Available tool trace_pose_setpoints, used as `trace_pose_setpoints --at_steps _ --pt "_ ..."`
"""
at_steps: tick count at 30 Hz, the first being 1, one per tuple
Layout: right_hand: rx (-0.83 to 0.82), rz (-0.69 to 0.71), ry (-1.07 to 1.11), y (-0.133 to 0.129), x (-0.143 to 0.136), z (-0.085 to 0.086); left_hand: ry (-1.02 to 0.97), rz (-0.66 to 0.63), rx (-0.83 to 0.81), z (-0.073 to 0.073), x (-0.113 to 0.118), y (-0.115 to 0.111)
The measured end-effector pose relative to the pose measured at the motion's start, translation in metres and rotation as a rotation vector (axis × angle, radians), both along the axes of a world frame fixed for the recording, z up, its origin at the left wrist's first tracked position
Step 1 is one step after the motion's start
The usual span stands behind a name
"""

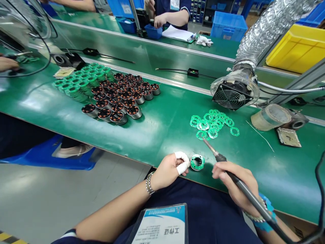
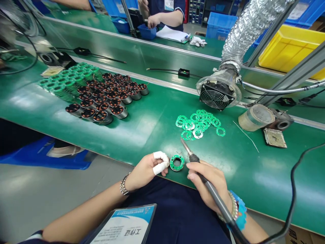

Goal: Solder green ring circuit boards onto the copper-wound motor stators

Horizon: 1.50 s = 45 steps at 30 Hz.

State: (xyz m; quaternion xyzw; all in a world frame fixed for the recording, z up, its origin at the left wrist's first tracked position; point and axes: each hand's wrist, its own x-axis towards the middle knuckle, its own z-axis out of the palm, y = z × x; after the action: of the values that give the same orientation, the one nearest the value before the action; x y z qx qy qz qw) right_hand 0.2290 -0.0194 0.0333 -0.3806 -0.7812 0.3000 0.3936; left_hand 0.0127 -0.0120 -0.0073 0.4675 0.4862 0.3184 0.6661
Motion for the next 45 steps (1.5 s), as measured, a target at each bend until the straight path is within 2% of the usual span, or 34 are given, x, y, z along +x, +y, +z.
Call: trace_pose_setpoints --at_steps 4,9,13,19,22,24,26,30,33,35,37,39,41,42,43,44,45 --pt "0.063 0.033 -0.159 0.007 -0.010 -0.019 -0.002 -0.003 0.016 -0.001 0.000 -0.001" --pt "0.061 0.043 -0.145 0.011 -0.021 -0.036 -0.037 0.006 0.078 -0.003 0.001 0.000" --pt "0.006 -0.002 -0.139 0.017 -0.023 -0.036 -0.023 0.034 0.096 -0.005 0.000 0.004" --pt "0.003 0.017 -0.122 0.019 -0.022 -0.036 0.169 -0.061 0.225 -0.002 -0.005 0.006" --pt "0.014 0.015 -0.123 0.019 -0.023 -0.038 0.097 -0.101 0.091 0.001 -0.006 0.006" --pt "0.026 0.009 -0.123 0.018 -0.023 -0.038 0.119 -0.129 0.096 0.002 -0.008 0.006" --pt "0.029 0.006 -0.118 0.018 -0.024 -0.038 0.312 -0.157 0.316 0.002 -0.011 0.005" --pt "0.056 -0.004 -0.095 0.018 -0.024 -0.037 0.754 -0.259 0.908 -0.001 -0.018 0.003" --pt "0.115 -0.008 -0.103 0.019 -0.024 -0.039 0.915 -0.368 1.101 0.000 -0.019 0.003" --pt "0.147 -0.012 -0.117 0.020 -0.023 -0.043 0.957 -0.408 1.072 0.003 -0.015 0.005" --pt "0.165 -0.014 -0.127 0.021 -0.023 -0.046 0.908 -0.371 0.906 0.008 -0.007 0.009" --pt "0.178 -0.019 -0.142 0.022 -0.022 -0.049 0.726 -0.311 0.583 0.011 0.001 0.015" --pt "0.180 -0.026 -0.158 0.023 -0.022 -0.050 0.461 -0.271 0.214 0.012 0.005 0.018" --pt "0.176 -0.027 -0.163 0.022 -0.022 -0.049 0.351 -0.259 0.084 0.012 0.006 0.018" --pt "0.169 -0.022 -0.164 0.022 -0.022 -0.048 0.288 -0.246 0.028 0.012 0.005 0.017" --pt "0.158 -0.012 -0.160 0.022 -0.023 -0.047 0.283 -0.225 0.060 0.011 0.002 0.015" --pt "0.144 -0.002 -0.152 0.021 -0.023 -0.045 0.329 -0.205 0.164 0.011 -0.001 0.012"
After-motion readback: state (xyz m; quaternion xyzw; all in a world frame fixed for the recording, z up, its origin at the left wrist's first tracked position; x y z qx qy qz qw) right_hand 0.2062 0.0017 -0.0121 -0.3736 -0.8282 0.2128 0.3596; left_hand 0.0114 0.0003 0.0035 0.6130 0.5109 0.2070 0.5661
